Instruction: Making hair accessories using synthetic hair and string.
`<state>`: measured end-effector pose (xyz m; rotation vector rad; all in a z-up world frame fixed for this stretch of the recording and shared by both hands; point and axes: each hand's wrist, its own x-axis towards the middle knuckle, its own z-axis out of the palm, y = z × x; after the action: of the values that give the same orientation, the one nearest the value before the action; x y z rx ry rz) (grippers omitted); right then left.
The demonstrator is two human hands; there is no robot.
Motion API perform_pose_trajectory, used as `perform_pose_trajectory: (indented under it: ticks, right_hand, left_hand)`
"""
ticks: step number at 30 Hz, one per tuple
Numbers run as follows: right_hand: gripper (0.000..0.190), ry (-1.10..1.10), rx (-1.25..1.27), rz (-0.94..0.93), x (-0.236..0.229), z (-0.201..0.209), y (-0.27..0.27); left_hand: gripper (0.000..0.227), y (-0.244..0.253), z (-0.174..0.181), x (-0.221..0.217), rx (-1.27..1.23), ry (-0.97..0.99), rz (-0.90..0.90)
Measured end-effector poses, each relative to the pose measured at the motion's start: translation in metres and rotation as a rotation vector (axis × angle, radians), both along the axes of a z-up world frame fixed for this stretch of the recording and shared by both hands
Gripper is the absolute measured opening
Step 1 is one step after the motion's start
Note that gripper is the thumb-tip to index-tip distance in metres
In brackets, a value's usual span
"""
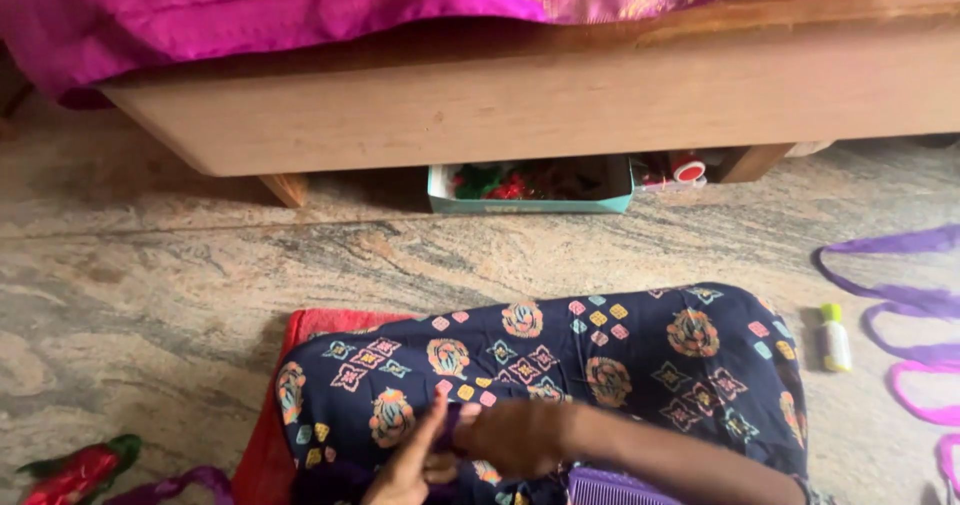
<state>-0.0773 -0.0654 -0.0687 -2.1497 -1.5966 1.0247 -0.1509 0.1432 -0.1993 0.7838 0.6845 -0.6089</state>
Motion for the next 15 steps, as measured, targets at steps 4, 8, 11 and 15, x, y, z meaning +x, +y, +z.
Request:
perform_pose_trajectory:
  ticks: [4, 8, 11, 15]
  right_hand:
    - [0.027, 0.121, 0.048, 0.027, 0.037, 0.013, -0.005]
    - [0.031, 0.369, 0.166, -0.022, 0.044, -0.008, -0.015]
    - [0.027, 0.252, 0.349, -0.413, 0.045, -0.015, -0.022]
    - [0.038, 0.464, 0.629, -0.724, 0.045, -0.048, -0.034]
  left_hand:
    - [0.062, -0.024, 0.008, -0.021, -0.244, -0.407, -0.402]
    - [0.055, -0.047, 0.003, -0.014, 0.191, -0.577, -0.716]
    - [0.052, -0.043, -0.004, -0.008, -0.262, -0.244, -0.214]
    - [0.053, -0.044, 0.052, 0.015, -0.328, -0.026, 0.075]
